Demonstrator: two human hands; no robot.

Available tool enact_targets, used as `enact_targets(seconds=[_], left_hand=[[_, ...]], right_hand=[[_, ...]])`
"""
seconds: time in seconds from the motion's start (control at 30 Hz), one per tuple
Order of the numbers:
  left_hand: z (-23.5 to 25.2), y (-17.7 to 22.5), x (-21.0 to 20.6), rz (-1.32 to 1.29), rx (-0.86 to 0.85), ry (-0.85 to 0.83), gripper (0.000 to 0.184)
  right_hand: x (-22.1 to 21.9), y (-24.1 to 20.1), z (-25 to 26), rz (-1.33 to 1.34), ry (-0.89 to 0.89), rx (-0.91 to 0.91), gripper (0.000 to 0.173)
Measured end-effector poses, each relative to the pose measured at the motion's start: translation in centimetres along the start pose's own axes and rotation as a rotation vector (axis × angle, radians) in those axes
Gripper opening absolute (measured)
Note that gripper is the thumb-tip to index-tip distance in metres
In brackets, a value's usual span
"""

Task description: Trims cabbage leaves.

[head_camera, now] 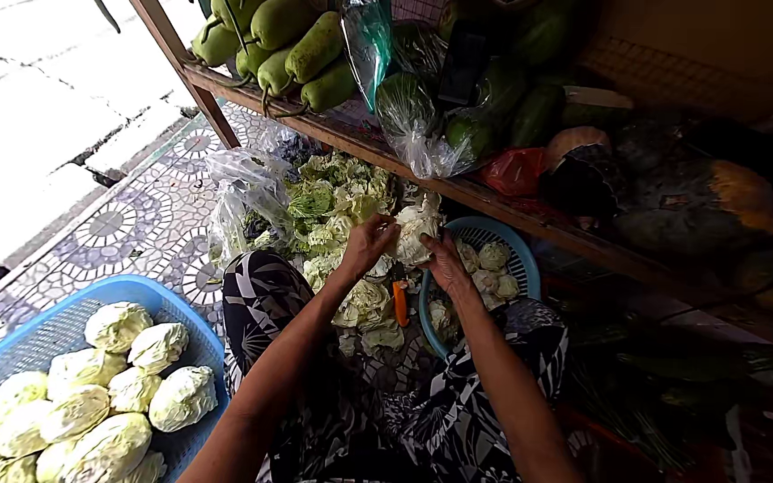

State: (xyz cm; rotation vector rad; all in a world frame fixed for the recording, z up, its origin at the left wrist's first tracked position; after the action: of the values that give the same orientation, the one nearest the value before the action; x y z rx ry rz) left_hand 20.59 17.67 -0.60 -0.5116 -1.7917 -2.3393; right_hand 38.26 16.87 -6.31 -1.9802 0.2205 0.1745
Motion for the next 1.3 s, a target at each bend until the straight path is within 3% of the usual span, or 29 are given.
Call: enact_targets(seconds=[0.1, 0.17, 0.3, 0.43, 0.53, 0.57, 0.63, 0.73, 0.83, 0.97, 1.03, 1.13, 1.23, 1.27, 1.3], left_hand=[[-0.2, 1.8, -0.9, 0.297, -0.259, 0.003, 0.023], [-0.5, 2.2, -1.2, 0.464, -0.308, 0.009, 0.022], [-0.7, 1.6, -0.3, 0.617, -0.155, 0.007, 0.021], [-0.8, 0.2, 1.8, 0.331, 0.033, 0.129, 0.031], [-1.2, -3.5, 0.9, -0.131, 0.311, 0.164, 0.066], [-1.3, -4.5, 0.1, -0.315, 0.406, 0.152, 0.066], [-1.3, -4.9, -1.1, -0.537, 0.493, 0.151, 0.046], [-1.3, -5.4, -1.4, -0.524, 0.526, 0.135, 0.038], [-1.5, -6.0, -1.8, -0.429, 0.514, 0.145, 0.039], [-1.5, -6.6, -0.4, -0.298, 0.523, 0.256, 0.018], [-1.6, -7.3, 0.1, -0.337, 0.557, 0.315, 0.023], [-2.6, -7.8, -0.4, -0.442, 0.69, 0.334, 0.034], [-3.4, -8.0, 0.2, -0.372, 0.801, 0.283, 0.091], [-3.4, -7.9, -0.1, -0.366, 0.784, 0.256, 0.101], [-3.3, -7.6, -0.8, -0.369, 0.775, 0.175, 0.098]], right_hand=[[0.4, 0.2, 0.2, -0.064, 0.068, 0.053, 0.076], [0.6, 0.3, 0.3, -0.073, 0.06, 0.052, 0.077], [0.4, 0.2, 0.1, -0.025, 0.011, 0.046, 0.074], [0.3, 1.4, 0.6, 0.184, -0.06, -0.026, 0.065], [-0.9, 2.2, 0.5, 0.244, -0.141, -0.047, 0.066], [-1.3, 2.2, 0.4, 0.226, -0.154, -0.057, 0.065], [-1.8, 2.3, 0.2, 0.109, -0.18, -0.096, 0.067], [-2.2, 2.5, -0.3, -0.05, -0.107, -0.162, 0.064], [-1.6, 2.8, -0.2, -0.078, 0.038, -0.084, 0.073], [-1.8, 1.8, -0.7, -0.055, -0.008, 0.055, 0.082], [-3.0, 0.9, -1.5, 0.036, -0.086, 0.114, 0.083], [-4.1, 1.5, -1.8, 0.286, -0.155, 0.044, 0.053], [-3.3, 2.6, -0.7, 0.421, -0.102, -0.005, 0.05], [-2.8, 2.7, -0.4, 0.447, -0.076, 0.008, 0.05], [-2.5, 2.6, -0.2, 0.461, -0.053, 0.034, 0.05]])
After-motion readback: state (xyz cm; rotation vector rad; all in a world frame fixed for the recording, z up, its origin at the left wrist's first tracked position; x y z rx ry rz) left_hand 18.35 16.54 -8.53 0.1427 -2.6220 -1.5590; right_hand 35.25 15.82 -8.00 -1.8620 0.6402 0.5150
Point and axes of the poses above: each hand's wrist, its own z-axis towards the middle knuckle, its own x-axis out of the back of the hand, y = z × x, the point moved 10 cm from there along z, towards the middle knuckle, and after that the axes turned 5 degrees about -x, right-handed, at the moved point
